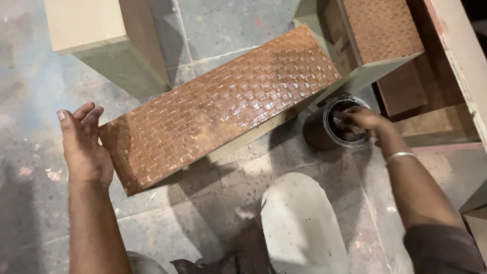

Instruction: The person applies a brown stain to rectangular wooden boards using a cloth. They dip the cloth into a metal can, wipe the stain across the board surface, and repeat the process on multiple boards placed on the floor.

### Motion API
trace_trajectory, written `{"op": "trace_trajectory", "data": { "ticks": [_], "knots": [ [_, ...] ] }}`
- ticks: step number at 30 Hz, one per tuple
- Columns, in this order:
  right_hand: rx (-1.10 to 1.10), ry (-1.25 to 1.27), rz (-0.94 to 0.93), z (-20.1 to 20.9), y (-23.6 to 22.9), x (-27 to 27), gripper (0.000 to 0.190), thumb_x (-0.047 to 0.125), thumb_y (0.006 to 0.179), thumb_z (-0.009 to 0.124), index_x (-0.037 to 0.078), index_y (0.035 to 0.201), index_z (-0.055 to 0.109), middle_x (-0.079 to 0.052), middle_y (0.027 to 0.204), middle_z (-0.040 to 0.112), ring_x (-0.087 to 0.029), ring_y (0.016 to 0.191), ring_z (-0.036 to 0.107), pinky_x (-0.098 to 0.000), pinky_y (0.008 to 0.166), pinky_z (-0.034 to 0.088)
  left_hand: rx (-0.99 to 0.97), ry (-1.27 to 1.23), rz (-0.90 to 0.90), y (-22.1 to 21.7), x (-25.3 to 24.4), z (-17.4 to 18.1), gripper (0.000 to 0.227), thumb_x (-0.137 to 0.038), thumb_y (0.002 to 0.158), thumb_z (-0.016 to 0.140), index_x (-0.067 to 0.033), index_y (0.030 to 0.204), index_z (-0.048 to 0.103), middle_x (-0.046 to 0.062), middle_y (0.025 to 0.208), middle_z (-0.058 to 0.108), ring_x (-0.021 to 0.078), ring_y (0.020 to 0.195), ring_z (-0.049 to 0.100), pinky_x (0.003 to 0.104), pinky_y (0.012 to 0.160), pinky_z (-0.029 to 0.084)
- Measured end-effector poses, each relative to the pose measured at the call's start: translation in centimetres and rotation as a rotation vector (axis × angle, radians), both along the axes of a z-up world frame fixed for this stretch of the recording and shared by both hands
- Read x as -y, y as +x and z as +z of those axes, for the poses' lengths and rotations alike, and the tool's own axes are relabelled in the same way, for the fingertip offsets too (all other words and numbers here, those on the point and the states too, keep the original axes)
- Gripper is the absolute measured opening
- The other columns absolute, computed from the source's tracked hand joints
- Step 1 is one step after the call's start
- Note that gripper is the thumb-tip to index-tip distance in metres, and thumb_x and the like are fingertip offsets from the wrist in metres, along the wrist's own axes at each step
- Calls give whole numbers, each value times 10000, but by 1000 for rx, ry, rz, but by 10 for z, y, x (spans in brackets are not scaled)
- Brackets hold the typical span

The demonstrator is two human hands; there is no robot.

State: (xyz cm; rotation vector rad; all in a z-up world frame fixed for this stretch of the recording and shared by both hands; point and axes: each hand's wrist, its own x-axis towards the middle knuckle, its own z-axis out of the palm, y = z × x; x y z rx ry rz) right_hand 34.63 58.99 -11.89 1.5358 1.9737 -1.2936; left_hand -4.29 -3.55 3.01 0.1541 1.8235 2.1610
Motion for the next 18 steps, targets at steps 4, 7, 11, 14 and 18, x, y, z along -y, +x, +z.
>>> {"op": "trace_trajectory", "data": {
  "ticks": [4,7,11,14,18],
  "knots": [
    [-339,-265,-311,43,39,11,433,75,960,493,89,1381,593,-129,1111,672,-228,868,679,-416,717,579,-17,32,27,-3,3,-6,782,-765,953,465,-92,1339,561,129,1474,534,274,1500,367,460,1259,184],
    [-481,-264,-411,68,50,34,478,15,914,490,39,1390,526,-124,1202,647,-269,1013,676,-470,915,565,21,82,67,-6,4,-14,719,-747,950,453,-124,1282,593,93,1444,557,270,1493,378,489,1235,215],
    [-939,-470,-307,120,29,94,515,50,927,524,-42,1434,513,-181,1360,641,-273,1201,663,-466,1036,533,-19,140,67,-11,5,-27,641,-660,993,513,-133,1354,553,92,1550,486,286,1561,303,521,1275,178],
    [-1004,-525,-98,174,-20,152,595,58,893,578,-66,1469,498,-195,1413,636,-292,1258,644,-455,1058,512,120,131,60,-16,13,-35,822,-727,918,423,-105,1446,521,75,1679,268,254,1567,94,591,1228,176],
    [-785,-448,220,228,-115,245,664,130,923,635,0,1556,480,-166,1347,624,-266,1163,617,-419,940,496,139,213,-13,-19,30,-27,1068,-863,842,271,-63,1544,359,161,1697,271,307,1597,165,578,1186,132]
  ]
}}
